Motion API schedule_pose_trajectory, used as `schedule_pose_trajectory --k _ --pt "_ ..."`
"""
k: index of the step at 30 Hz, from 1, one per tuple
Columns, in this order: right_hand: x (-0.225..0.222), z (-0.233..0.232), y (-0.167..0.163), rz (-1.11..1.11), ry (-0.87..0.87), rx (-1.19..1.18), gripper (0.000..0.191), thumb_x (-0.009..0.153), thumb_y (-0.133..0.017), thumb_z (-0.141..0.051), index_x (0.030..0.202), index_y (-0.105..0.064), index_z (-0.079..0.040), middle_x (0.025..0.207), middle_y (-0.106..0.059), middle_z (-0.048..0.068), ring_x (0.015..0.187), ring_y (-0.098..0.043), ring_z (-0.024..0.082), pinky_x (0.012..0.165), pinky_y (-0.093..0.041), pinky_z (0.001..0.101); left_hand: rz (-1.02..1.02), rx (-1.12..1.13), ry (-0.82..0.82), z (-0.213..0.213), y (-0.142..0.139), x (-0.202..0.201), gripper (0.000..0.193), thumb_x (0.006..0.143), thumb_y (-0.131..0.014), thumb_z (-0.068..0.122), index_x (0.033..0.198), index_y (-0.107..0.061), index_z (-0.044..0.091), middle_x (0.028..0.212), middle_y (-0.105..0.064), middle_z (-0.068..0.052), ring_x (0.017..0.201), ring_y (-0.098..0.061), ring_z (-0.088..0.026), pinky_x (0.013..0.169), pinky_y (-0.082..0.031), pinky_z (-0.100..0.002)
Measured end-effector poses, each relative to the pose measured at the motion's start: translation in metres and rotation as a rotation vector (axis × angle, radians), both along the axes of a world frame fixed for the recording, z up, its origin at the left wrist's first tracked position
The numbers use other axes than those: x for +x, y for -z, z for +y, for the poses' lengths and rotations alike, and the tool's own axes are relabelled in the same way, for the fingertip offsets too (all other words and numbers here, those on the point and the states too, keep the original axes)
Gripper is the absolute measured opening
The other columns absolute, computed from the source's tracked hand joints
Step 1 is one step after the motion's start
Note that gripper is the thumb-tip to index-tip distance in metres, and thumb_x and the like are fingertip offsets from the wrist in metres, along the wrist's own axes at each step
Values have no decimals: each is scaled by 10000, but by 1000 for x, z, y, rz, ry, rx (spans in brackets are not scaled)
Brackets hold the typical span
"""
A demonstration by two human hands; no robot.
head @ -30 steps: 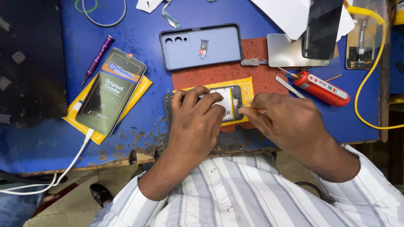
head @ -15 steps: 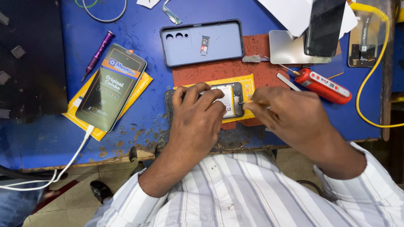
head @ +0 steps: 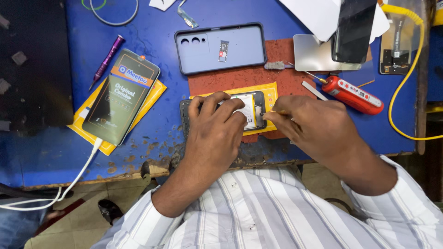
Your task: The person uses a small screwdriver to remove screws from a smartphone's internal frame, then uses a plastic pry tool to lift and remove a black adhesive film from the battery area. The person then uses a red electric screwdriver to remove screws from a gray phone back cover and sets it aside.
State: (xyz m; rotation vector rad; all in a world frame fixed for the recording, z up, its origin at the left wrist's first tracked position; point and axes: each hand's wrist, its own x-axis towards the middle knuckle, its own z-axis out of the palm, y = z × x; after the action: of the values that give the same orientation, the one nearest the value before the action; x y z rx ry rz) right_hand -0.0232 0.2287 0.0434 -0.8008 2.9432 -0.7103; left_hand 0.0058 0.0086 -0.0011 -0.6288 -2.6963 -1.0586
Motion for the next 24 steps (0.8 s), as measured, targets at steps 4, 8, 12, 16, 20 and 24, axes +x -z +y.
schedule_pose_trajectory --k 4,8,12,16,20,24 --pt "0 -2 -3 101 -189 -155 268 889 -733 -69 1118 -611 0 977 -716 139 753 -721 283 638 -578 363 13 16 -7 -1 -1 -1 85 862 -727 69 947 -715 68 1211 -664 -61 1245 -549 -296 1056 -332 -527" --pt "1 -4 -5 52 -79 -4 240 911 -795 -140 1072 -643 -46 914 -725 114 707 -718 268 615 -569 378 6 6 -2 1 -1 0 75 860 -732 76 933 -715 72 1214 -660 -63 1243 -550 -294 1054 -333 -530" --pt "2 -1 -7 -77 -197 -130 264 874 -726 -63 1122 -639 -64 926 -720 97 784 -730 264 665 -598 354 10 -11 -7 1 0 -1 80 838 -732 77 916 -717 75 1204 -664 -60 1239 -547 -301 1043 -329 -540" --pt "1 -1 -5 -12 -103 -47 309 908 -809 -161 1116 -616 -40 873 -715 109 743 -721 271 613 -561 386 -2 -9 -1 2 0 -1 79 855 -730 79 932 -718 76 1214 -662 -59 1244 -547 -292 1052 -336 -533" --pt "2 -2 -7 12 -157 -42 276 899 -788 -127 1117 -626 -77 901 -718 121 771 -722 293 664 -584 391 6 -16 -8 2 0 0 86 854 -729 76 939 -718 74 1220 -664 -61 1247 -545 -294 1052 -333 -532" --pt "2 -4 -9 -34 -141 -108 290 893 -766 -116 1132 -618 -48 949 -732 121 796 -732 291 656 -579 366 5 -3 -6 2 0 0 86 851 -735 85 934 -716 74 1221 -668 -60 1244 -545 -294 1051 -330 -533"
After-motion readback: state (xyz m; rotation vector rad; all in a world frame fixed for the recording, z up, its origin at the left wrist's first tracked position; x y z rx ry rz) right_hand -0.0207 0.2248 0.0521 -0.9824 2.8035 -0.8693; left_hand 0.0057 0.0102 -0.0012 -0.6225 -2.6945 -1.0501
